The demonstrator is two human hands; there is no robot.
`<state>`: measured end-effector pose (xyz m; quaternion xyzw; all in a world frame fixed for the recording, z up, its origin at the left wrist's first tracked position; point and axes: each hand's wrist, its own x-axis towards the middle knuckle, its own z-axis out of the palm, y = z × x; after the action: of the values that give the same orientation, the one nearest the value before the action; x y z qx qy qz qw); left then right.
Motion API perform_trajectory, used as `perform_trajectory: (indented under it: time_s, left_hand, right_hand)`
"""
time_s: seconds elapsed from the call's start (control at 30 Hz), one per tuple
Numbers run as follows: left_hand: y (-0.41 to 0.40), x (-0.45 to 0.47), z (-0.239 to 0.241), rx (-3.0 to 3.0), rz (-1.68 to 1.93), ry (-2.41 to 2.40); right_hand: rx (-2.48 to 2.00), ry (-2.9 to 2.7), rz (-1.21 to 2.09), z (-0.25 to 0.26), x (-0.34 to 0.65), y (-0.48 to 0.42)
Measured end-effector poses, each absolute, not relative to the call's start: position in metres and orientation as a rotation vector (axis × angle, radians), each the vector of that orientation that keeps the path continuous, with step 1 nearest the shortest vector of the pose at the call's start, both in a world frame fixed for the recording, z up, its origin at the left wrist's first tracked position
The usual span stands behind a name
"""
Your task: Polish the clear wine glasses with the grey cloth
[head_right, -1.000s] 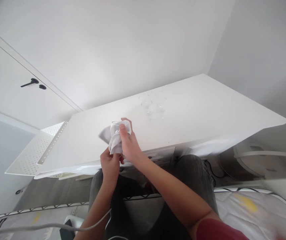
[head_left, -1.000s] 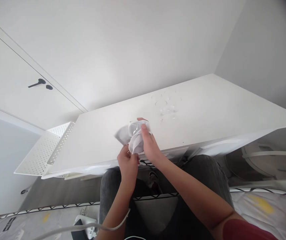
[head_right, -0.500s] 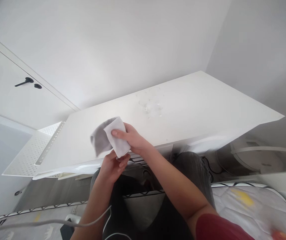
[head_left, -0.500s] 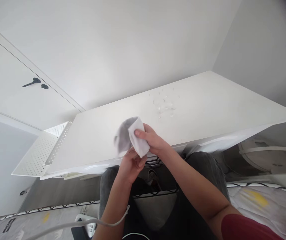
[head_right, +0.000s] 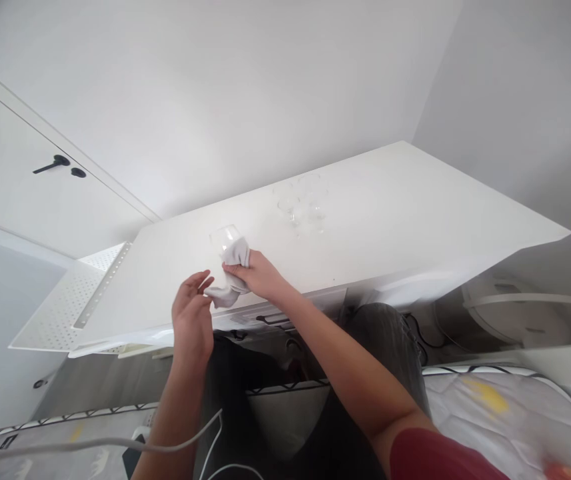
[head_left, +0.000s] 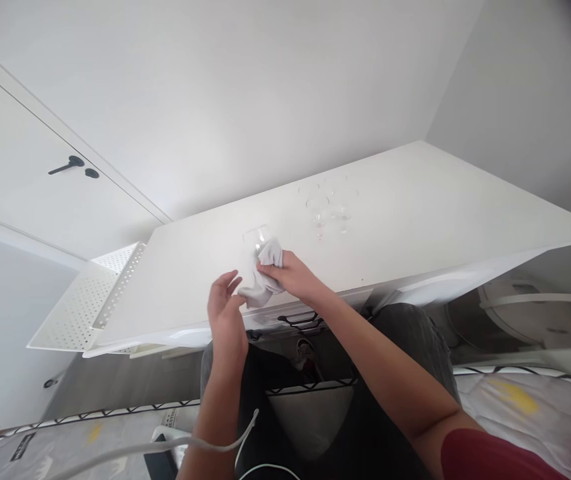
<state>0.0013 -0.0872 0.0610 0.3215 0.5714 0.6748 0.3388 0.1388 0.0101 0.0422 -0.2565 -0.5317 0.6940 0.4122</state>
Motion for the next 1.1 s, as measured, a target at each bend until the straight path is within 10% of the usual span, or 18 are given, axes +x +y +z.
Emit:
perform_trajectory:
  time_s: [0.23,0.57,0.83,1.1]
  left_hand:
    - [-0.064,-0.026,0.086,0.842,1.376,1.149]
    - [-0.057,0.007,0.103,1.461,1.696,1.527]
    - [-0.065,-0.003,0.109,1.358,1.441,1.091]
    - [-0.064,0.003,0.101,1.308,1.802,1.533]
  right_hand:
    - [-0.235,-1.135,2.398,0.040,0.133,-0.004]
    - [-0.916,-1.919,1.173,0.053,0.120,-0.026]
    - [-0.117,-1.625,2.227,0.045,0.141,-0.008]
    - [-0.698,-2.148,1.152,0.056,0.136,-0.013]
